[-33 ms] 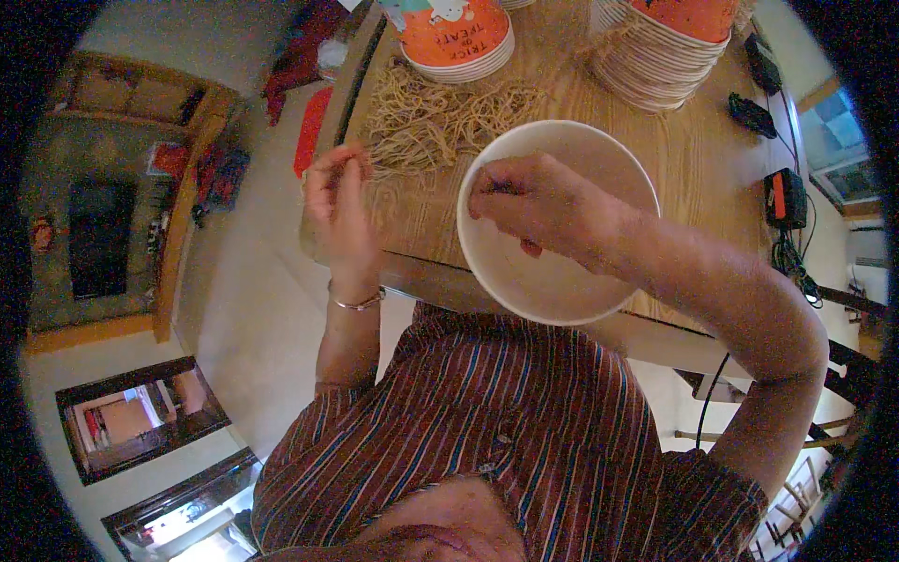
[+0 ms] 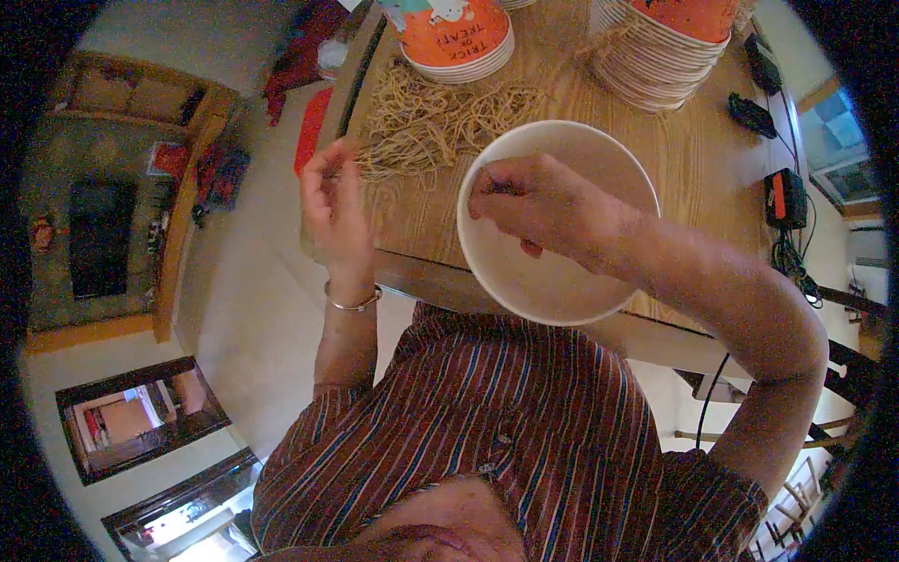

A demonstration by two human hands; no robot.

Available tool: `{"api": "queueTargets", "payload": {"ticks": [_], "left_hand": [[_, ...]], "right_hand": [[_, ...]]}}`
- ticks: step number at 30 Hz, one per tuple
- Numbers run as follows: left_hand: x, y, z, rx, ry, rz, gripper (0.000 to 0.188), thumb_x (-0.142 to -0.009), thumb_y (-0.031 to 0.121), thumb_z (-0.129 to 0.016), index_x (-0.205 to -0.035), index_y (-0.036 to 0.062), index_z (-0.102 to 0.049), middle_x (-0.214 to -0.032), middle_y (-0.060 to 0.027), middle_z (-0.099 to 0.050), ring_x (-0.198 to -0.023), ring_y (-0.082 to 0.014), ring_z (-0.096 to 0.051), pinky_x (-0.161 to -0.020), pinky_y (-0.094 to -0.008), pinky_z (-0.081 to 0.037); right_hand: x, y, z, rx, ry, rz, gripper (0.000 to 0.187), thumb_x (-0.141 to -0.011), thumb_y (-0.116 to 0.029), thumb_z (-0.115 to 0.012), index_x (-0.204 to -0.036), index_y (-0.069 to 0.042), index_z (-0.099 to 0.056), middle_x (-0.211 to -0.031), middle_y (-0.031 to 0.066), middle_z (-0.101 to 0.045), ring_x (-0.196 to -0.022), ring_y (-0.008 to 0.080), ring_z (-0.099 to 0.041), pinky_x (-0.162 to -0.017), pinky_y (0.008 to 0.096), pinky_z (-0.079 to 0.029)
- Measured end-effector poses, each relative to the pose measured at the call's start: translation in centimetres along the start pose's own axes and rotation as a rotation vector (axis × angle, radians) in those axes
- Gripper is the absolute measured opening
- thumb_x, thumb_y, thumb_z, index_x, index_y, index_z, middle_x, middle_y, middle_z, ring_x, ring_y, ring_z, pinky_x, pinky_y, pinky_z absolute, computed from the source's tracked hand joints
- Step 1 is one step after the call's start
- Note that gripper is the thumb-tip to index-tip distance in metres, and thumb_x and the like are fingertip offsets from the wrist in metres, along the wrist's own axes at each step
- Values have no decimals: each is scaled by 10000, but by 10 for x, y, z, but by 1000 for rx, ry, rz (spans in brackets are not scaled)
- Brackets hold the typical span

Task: The recorder ties small strands of raffia into loops and places them into a bowl, likely for packaging or decorating cups.

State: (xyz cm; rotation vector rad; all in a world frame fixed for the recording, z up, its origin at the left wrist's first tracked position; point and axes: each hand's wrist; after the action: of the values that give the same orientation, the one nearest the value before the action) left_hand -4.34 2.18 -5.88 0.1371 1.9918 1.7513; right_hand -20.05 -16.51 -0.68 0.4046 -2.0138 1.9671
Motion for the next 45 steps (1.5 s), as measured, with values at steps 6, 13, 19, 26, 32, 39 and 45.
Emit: {"api": "queueTargets", "payload": {"ticks": [6,13,19,26,32,39,45], "left_hand": [[26,25,-15,-415,-535,-176,460,-875,-66,-523,-1308,88,-545,-1161,-76,-612,-835,-138,-628,-780,-287,-536],[41,16,-37,-421,-509,-129,280,-845,-57,-575,-1106,43,-599,-956,-109,-607,-817,-224,-627,-710,-323,-504],[39,7,-29,-397,-514,-81,183,-857,-55,-571,-1018,27,-598,-914,-99,-618,-840,-219,-636,-725,-322,-510],[27,12,-11,-5,-655,268,107,-916,-13,-576,-1013,22,-604,-997,-27,-644,-934,-100,-615,-809,-254,-518],[15,20,4,-195,-712,298,113,-917,32,-607,-1021,0,-638,-869,-16,-662,-779,-71,-631,-663,-228,-526],[8,21,20,-408,-763,234,101,-911,39,-613,-998,6,-653,-924,-35,-663,-806,-94,-629,-723,-245,-527],[10,15,24,-317,-694,145,75,-875,51,-658,-947,29,-660,-799,-3,-634,-719,-56,-608,-623,-208,-476]], "right_hand": [[-1,1,-1,-57,16,18,145,-928,-198,-617,-933,-56,-648,-668,-48,-476,-589,32,-449,-503,203,-394],[-3,5,-2,-10,26,43,142,-928,-199,-613,-928,-64,-656,-656,-50,-474,-571,32,-441,-501,201,-390],[-1,1,-3,19,9,44,131,-918,-173,-598,-930,-57,-657,-655,-44,-480,-568,36,-449,-490,203,-386],[2,0,1,155,8,39,205,-932,-239,-573,-1004,-70,-664,-728,-11,-567,-549,71,-490,-488,233,-429],[8,-3,-1,127,29,35,134,-925,-176,-589,-924,-54,-645,-701,-29,-528,-581,39,-476,-490,204,-401],[12,-8,4,186,87,-29,125,-921,-163,-593,-898,-50,-641,-712,-23,-538,-580,39,-480,-481,204,-412],[17,-3,10,141,75,8,130,-914,-159,-590,-889,-38,-630,-707,-15,-534,-554,44,-473,-463,208,-405]]}}
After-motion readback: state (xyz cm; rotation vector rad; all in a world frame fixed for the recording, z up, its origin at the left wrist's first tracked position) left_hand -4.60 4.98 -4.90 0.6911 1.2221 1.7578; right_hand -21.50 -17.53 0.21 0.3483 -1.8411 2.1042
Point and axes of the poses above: each hand's wrist, its own x-axis away from the middle knuckle, its own z-axis out of the back of the hand, y = z × x
